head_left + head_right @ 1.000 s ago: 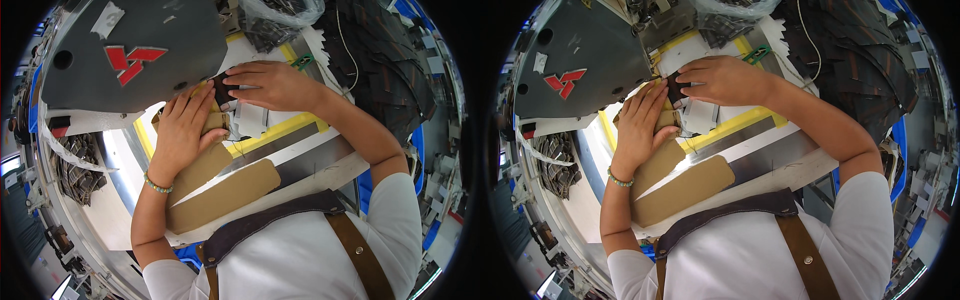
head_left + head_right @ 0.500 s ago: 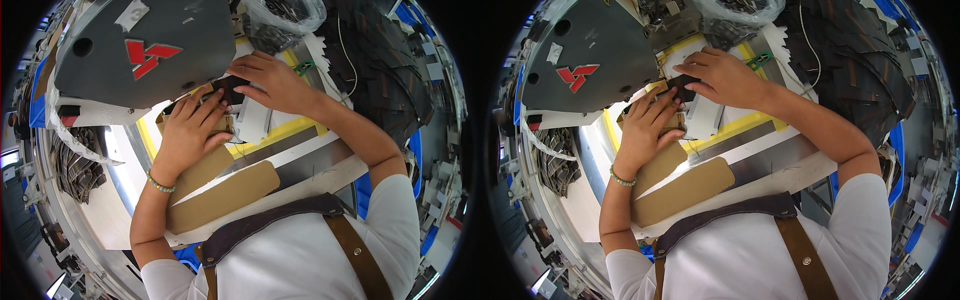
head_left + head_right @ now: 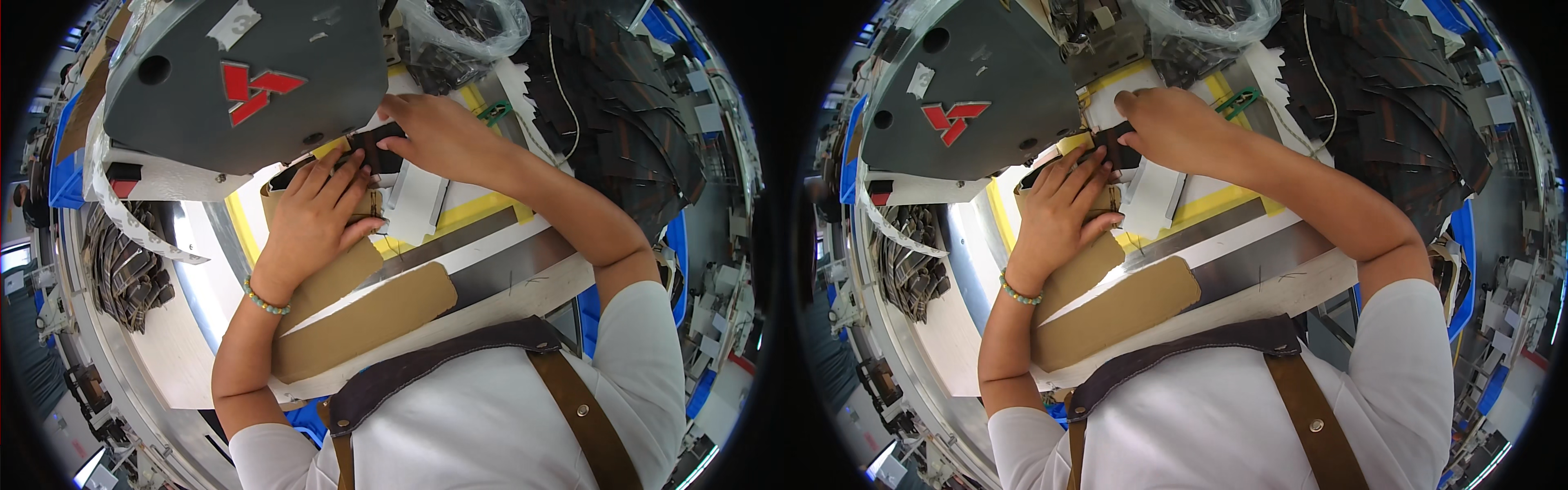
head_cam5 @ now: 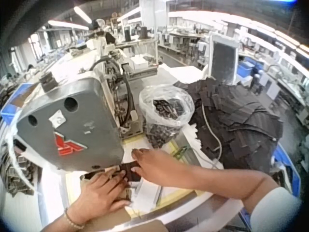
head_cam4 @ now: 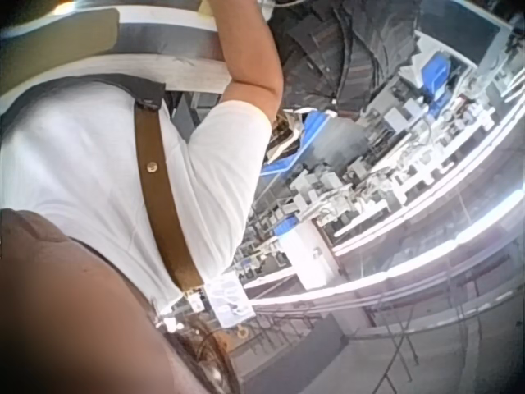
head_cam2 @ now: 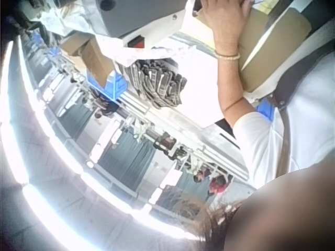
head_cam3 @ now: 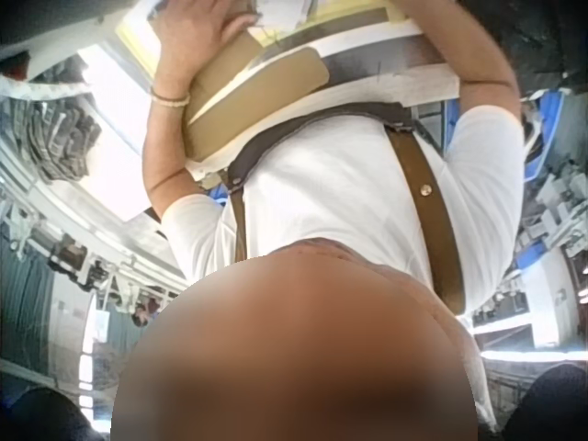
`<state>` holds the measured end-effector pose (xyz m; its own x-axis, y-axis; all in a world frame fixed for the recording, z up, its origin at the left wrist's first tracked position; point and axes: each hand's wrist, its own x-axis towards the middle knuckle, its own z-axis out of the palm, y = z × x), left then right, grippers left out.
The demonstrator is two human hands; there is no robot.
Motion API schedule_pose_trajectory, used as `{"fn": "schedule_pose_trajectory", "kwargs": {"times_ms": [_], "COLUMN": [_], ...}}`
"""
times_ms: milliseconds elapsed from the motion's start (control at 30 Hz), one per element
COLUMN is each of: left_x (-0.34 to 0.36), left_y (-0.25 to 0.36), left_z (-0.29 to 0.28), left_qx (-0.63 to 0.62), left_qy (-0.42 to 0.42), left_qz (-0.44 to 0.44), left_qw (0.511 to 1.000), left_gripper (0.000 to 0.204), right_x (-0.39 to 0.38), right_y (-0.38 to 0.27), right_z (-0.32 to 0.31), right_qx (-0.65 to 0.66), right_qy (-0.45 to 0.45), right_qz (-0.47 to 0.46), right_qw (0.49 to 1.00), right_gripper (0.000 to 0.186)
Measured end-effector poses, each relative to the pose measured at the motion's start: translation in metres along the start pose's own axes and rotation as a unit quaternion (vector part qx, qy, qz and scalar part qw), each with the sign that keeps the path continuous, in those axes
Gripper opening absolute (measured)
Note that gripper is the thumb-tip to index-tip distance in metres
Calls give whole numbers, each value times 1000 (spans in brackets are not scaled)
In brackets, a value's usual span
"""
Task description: Using an industrial sewing machine to sew along the edges and attachments of leather belts.
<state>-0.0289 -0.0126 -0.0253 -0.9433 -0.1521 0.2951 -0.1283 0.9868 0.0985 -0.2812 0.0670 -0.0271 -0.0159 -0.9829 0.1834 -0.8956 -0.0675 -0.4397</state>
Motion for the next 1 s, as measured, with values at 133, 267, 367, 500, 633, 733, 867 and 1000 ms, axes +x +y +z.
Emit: {"fn": "schedule_pose_trajectory", "kwargs": {"times_ms": [133,267,367,500,633,733,867,1000], "left_x": [0,-3,-4,-3,-2,-3,0,0], "left_y": [-1,-1,-2,0,0,-1,0,-1], "left_z": [1,0,1,1,1,1,0,0], "left_qx": [-3,1,5,3,2,1,3,-1], "left_qy": [12,21,30,30,12,11,2,-2], "left_qz": [8,14,12,4,-12,-14,-18,-20], "left_qw": [1000,1000,999,1000,1000,1000,1000,1000], "left_gripper": [59,56,54,55,57,58,58,57], "right_x": [7,13,15,22,22,22,24,26], "right_y": [4,7,8,6,10,11,7,8], "right_z": [-7,-19,-14,-6,1,4,-4,0], "right_qx": [68,198,227,184,189,202,190,190], "right_qy": [-33,-73,-67,-52,-36,-14,-41,-36], "right_qz": [-9,11,34,61,70,56,74,75], "right_qw": [997,977,971,980,979,978,978,978], "right_gripper": [24,16,17,18,17,16,20,21]}}
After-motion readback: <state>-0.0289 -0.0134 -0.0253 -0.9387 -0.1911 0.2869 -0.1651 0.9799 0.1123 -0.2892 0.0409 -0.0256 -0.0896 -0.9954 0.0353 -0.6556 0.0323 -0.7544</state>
